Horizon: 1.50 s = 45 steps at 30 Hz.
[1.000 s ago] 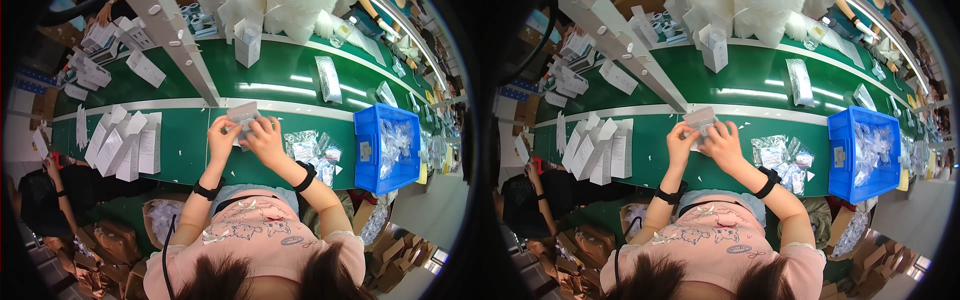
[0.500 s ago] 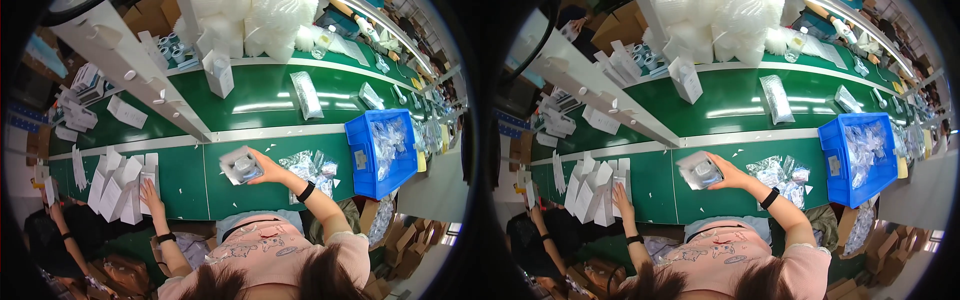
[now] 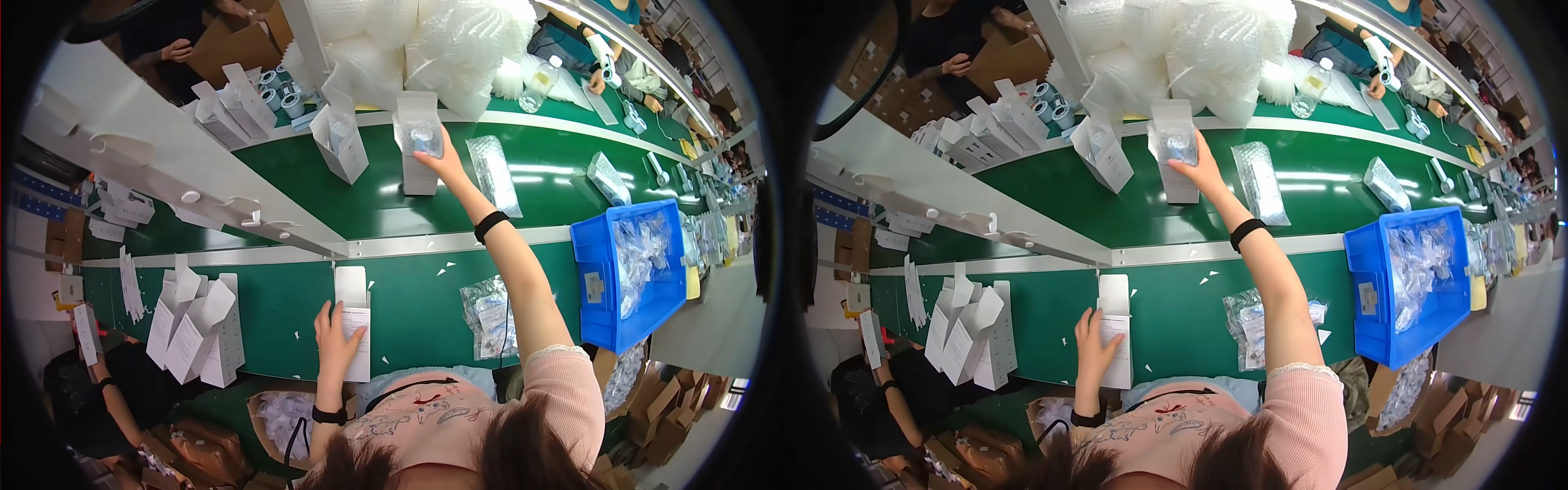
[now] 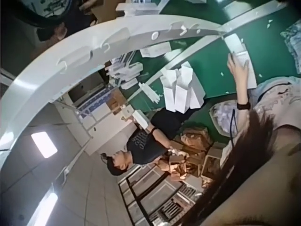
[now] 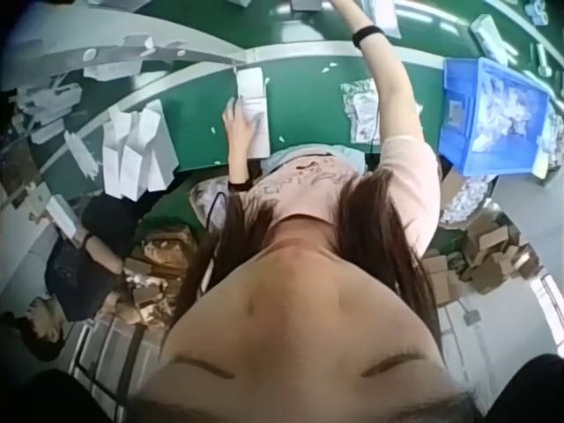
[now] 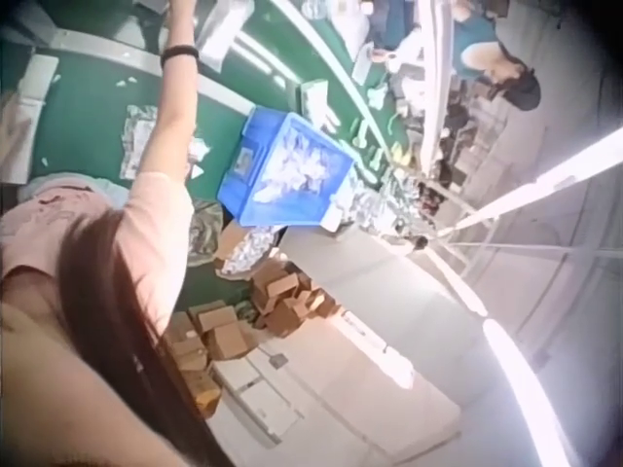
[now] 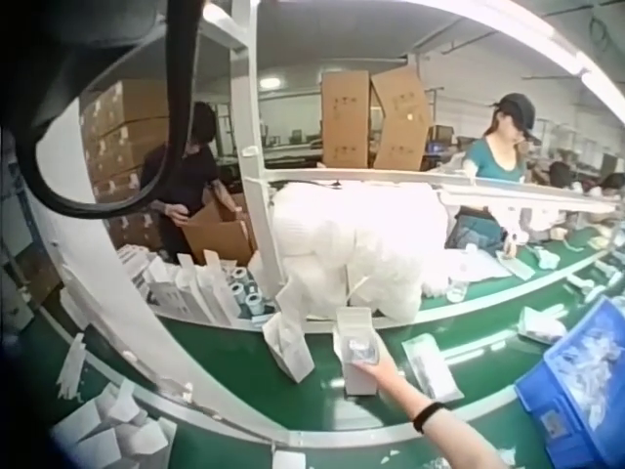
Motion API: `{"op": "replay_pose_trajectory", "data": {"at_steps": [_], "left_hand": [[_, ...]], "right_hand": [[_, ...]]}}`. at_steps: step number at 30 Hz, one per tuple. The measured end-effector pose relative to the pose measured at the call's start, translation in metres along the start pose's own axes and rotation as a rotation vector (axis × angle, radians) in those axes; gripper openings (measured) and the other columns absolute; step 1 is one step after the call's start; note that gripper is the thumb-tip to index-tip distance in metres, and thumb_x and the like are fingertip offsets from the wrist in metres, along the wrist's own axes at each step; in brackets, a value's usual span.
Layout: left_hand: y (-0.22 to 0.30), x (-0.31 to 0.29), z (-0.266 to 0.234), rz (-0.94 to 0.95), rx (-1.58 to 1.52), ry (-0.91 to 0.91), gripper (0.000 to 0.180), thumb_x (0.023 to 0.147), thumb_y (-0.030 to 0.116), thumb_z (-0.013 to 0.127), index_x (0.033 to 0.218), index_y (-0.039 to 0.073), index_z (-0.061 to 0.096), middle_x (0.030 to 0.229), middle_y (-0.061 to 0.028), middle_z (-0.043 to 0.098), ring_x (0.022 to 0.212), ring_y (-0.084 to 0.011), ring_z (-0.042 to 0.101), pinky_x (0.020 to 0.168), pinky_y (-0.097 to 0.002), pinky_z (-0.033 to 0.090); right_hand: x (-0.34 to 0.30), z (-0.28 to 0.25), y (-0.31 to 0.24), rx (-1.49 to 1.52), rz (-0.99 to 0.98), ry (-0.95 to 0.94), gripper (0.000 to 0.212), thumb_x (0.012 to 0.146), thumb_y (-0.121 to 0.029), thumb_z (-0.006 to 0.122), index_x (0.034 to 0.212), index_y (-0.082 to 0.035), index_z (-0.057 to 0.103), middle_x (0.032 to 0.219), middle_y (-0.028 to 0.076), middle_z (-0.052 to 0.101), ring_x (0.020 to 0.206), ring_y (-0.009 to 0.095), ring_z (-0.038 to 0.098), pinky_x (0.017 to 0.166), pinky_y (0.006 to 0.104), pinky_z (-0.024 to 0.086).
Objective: The person packs items by hand, placing a small plastic bag and a bubble-wrapped item into a white box. They then slide the box into a white sleeve and set the completed unit onto the green workbench.
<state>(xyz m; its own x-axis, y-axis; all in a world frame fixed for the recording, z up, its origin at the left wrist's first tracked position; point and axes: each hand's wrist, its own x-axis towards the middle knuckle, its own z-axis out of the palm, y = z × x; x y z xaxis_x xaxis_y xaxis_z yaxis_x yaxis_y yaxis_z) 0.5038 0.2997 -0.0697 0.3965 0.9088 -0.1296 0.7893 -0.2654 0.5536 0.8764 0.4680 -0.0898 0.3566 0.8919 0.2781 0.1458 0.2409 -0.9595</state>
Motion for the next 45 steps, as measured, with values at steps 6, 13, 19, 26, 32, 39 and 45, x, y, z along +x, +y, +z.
{"op": "replay_pose_trajectory", "data": {"at_steps": [6, 13, 19, 26, 32, 39, 45], "left_hand": [[-0.003, 0.016, 0.004, -0.219, -0.252, -0.068, 0.097, 0.056, 0.025, 0.078, 0.132, 0.002, 0.022, 0.125, -0.0212, 0.034, 0.113, -0.0373, 0.034, 0.095, -0.0435, 0.028], [-0.035, 0.022, 0.021, -0.219, -0.331, -0.156, 0.099, 0.053, 0.013, 0.078, 0.133, 0.002, 0.020, 0.127, -0.0204, 0.034, 0.117, -0.0329, 0.035, 0.098, -0.0406, 0.029], [-0.027, 0.024, 0.016, -0.189, -0.379, -0.188, 0.100, 0.054, 0.023, 0.079, 0.132, 0.003, 0.020, 0.126, -0.0211, 0.033, 0.117, -0.0366, 0.032, 0.098, -0.0421, 0.028], [-0.020, 0.027, 0.010, -0.195, -0.361, -0.173, 0.097, 0.053, 0.017, 0.079, 0.131, 0.003, 0.023, 0.126, -0.0203, 0.034, 0.116, -0.0363, 0.034, 0.096, -0.0420, 0.030], [-0.007, 0.024, 0.005, -0.201, -0.621, -0.108, 0.098, 0.053, 0.015, 0.078, 0.131, 0.004, 0.020, 0.127, -0.0194, 0.032, 0.115, -0.0344, 0.035, 0.095, -0.0410, 0.032], [0.044, 0.021, -0.030, -0.030, -0.618, 0.020, 0.097, 0.054, 0.012, 0.076, 0.132, 0.006, 0.019, 0.125, -0.0185, 0.030, 0.112, -0.0317, 0.037, 0.094, -0.0396, 0.034], [0.065, 0.049, -0.010, 0.205, -0.700, 0.028, 0.077, 0.054, 0.011, 0.076, 0.117, 0.011, 0.032, 0.120, -0.0174, 0.033, 0.110, -0.0317, 0.038, 0.091, -0.0395, 0.036]], "right_hand": [[0.002, -0.022, 0.003, 0.461, 0.047, -0.014, 0.065, 0.073, -0.027, 0.066, 0.126, -0.003, 0.036, 0.125, 0.012, 0.041, 0.112, 0.020, 0.041, 0.094, 0.0311, 0.032], [-0.008, -0.043, -0.005, -0.602, -0.238, 0.477, 0.035, 0.073, -0.018, 0.062, 0.106, -0.007, 0.055, 0.105, 0.009, 0.055, 0.099, 0.023, 0.050, 0.088, 0.0383, 0.036], [-0.029, 0.033, -0.062, -1.031, -0.802, -0.179, 0.035, 0.066, -0.015, 0.062, 0.100, -0.009, 0.057, 0.093, 0.005, 0.057, 0.088, 0.021, 0.052, 0.092, 0.0423, 0.033], [-0.016, 0.072, -0.074, -1.147, -0.218, -0.356, 0.044, 0.066, -0.016, 0.062, 0.108, -0.010, 0.051, 0.096, 0.005, 0.056, 0.091, 0.021, 0.052, 0.095, 0.0478, 0.028], [-0.024, 0.035, -0.061, -0.765, -0.688, 0.099, 0.050, 0.066, -0.021, 0.064, 0.112, -0.010, 0.046, 0.103, 0.011, 0.053, 0.091, 0.030, 0.051, 0.095, 0.0521, 0.027], [-0.020, -0.011, 0.024, -1.230, 0.505, -0.052, 0.075, 0.066, -0.019, 0.065, 0.130, -0.013, 0.026, 0.111, 0.018, 0.045, 0.097, 0.036, 0.049, 0.085, 0.0439, 0.040], [-0.040, -0.044, 0.020, -0.435, 0.150, 0.104, 0.068, 0.071, -0.023, 0.062, 0.129, -0.011, 0.028, 0.107, 0.020, 0.050, 0.088, 0.032, 0.056, 0.079, 0.0390, 0.046]]}}
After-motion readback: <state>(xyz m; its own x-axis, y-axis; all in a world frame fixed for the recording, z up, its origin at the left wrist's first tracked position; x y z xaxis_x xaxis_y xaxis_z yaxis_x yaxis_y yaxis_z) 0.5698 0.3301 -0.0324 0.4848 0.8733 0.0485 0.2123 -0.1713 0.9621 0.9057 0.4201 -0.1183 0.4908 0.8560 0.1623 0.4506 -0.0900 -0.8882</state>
